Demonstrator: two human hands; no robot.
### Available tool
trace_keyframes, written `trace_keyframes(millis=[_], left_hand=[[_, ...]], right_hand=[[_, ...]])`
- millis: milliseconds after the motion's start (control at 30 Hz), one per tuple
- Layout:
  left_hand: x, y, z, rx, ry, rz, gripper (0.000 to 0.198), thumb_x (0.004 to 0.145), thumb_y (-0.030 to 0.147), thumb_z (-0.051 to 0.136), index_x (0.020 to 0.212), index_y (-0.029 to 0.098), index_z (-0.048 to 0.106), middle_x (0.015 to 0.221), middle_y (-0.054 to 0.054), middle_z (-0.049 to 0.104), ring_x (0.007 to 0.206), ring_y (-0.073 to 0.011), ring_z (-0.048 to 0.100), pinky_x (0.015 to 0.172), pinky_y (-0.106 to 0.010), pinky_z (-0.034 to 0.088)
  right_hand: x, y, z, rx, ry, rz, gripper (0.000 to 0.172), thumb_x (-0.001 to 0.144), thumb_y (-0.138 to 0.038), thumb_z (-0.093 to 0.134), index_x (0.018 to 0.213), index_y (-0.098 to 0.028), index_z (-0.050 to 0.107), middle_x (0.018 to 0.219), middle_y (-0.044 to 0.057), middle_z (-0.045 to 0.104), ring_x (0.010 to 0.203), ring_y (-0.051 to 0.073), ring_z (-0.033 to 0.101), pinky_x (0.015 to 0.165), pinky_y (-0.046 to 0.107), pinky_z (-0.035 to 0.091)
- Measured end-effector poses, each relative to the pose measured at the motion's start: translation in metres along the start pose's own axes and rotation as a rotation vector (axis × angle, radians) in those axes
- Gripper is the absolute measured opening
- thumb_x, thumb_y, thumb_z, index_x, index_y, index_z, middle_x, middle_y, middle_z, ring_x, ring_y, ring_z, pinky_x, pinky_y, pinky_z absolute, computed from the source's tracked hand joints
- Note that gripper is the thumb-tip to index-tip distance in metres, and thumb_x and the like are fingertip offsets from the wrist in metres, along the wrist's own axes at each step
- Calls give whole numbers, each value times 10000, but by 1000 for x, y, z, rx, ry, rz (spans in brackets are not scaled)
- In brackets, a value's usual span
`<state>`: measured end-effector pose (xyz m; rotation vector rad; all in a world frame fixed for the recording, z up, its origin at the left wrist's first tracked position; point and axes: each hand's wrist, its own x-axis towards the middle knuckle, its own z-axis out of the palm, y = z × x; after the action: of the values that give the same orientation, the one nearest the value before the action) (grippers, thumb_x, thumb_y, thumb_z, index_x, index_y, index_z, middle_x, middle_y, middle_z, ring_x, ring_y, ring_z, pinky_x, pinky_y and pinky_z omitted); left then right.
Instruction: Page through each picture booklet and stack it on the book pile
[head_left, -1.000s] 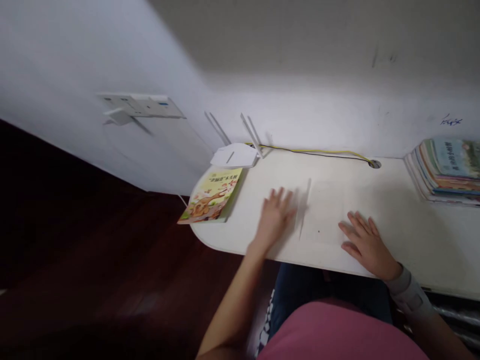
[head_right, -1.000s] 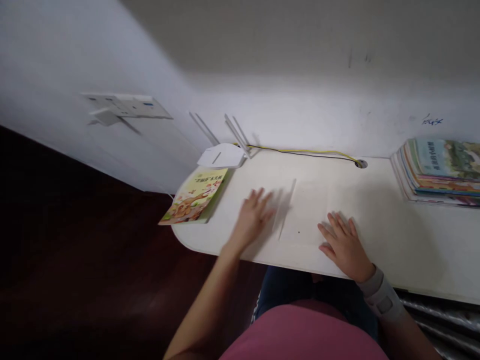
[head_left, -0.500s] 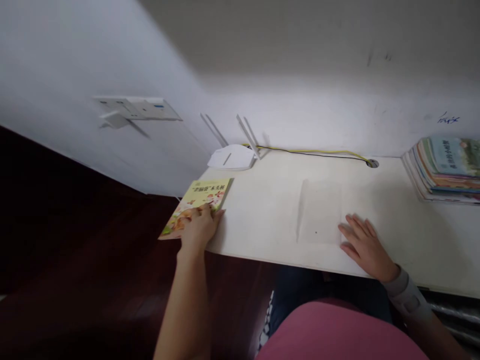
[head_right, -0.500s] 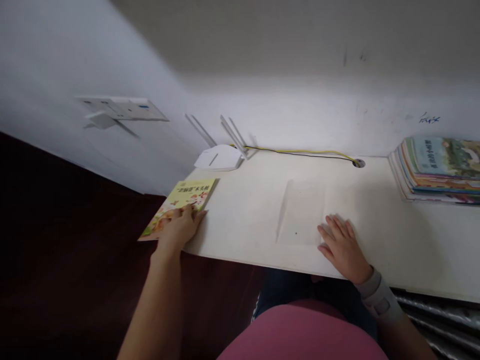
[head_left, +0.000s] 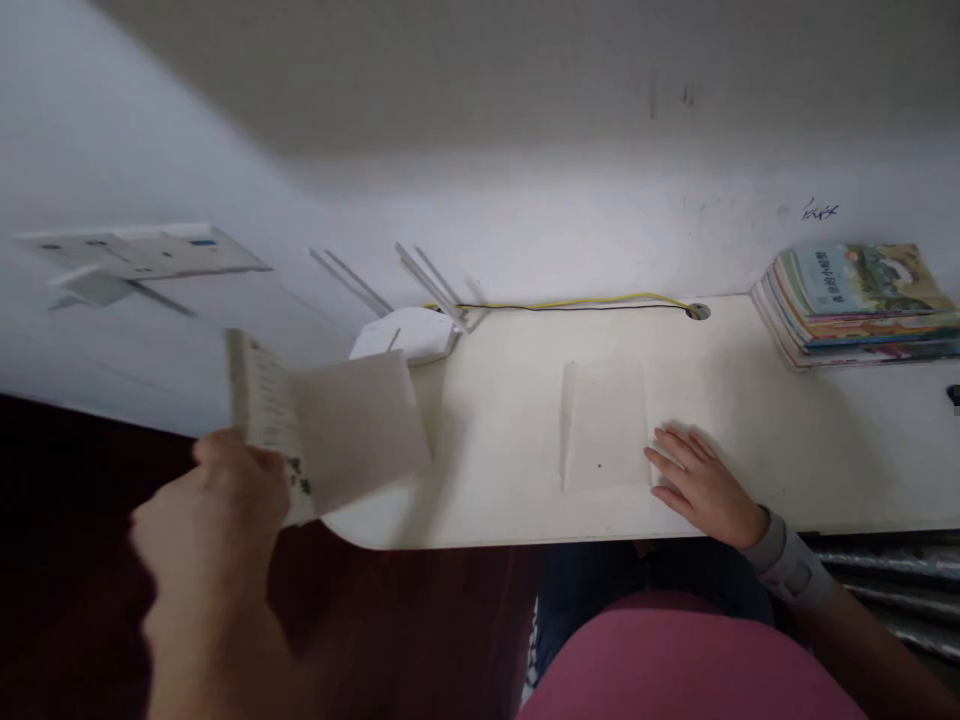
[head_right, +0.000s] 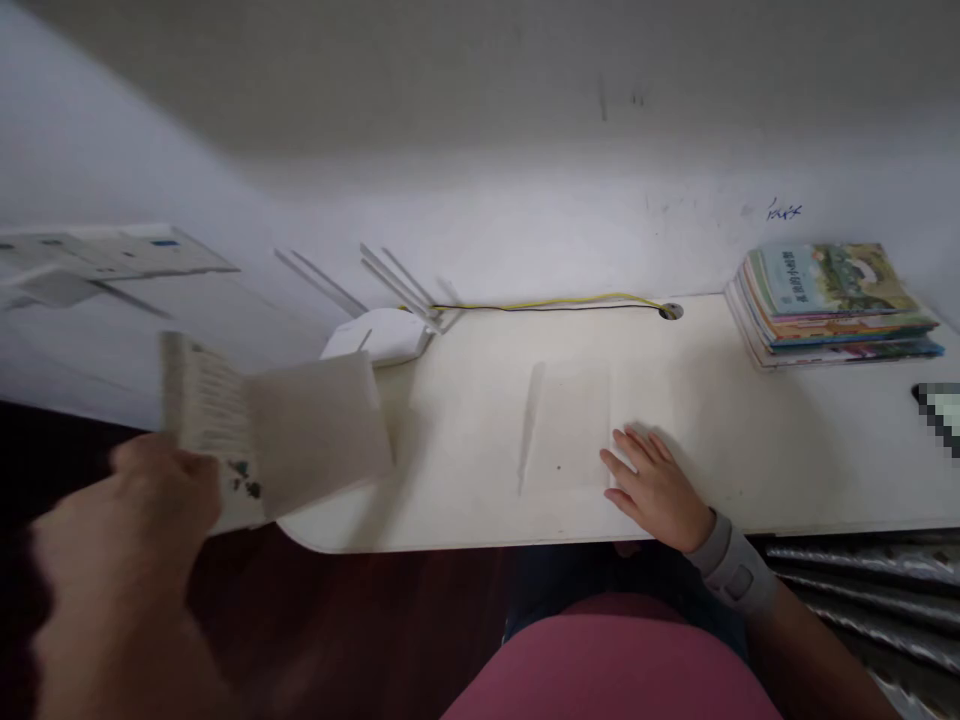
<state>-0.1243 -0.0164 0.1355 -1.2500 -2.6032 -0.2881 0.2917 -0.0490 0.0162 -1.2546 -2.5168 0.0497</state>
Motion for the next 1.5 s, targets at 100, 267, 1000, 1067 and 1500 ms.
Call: trace_keyframes(millis=[100,267,1000,1067,1500], left_hand=[[-45,28,-47,-88,227,69,484,840,408,295,1147,185,595,776,-81,656,724,-293,633,638,-432,451],[-92,77,-74,-731,370,195,365,765,296,438,1010,225,699,670,20,573,605,-135,495,602,-285,390],[-100,130,103,-1064,-591,290,386,778,313,454,1057,140,656,1027,-104,702,974,-232,632,874,-352,473],[-97,120,105,-893,-507,349,415,803,294,440,1142,136,620,1059,-124,689,1003,-249,625,921,-400,452],[-187,180,68,-897,-134,1255,813,902,234,451,1481,236,-120,1569,-176,21,1436,-328,-8,1102,-588,231]], right_hand=[[9,-5,-2,31,-3,-13,440,943,-335,410,1343,-165,480,1423,147,444,1337,260,372,1071,466,358],[11,5,-6,-22,-1,65,449,937,-346,422,1347,-170,474,1435,155,424,1350,276,344,1061,479,353],[-25,46,6,-124,-6,114,427,937,-372,421,1252,-123,567,1331,164,535,1289,308,420,1077,491,324],[-24,46,5,-121,-26,127,438,940,-385,411,1252,-115,560,1361,175,505,1300,308,406,1061,486,337],[-32,46,1,-167,-8,304,454,952,-380,368,1348,-184,469,1472,176,360,1367,304,310,1059,498,306]])
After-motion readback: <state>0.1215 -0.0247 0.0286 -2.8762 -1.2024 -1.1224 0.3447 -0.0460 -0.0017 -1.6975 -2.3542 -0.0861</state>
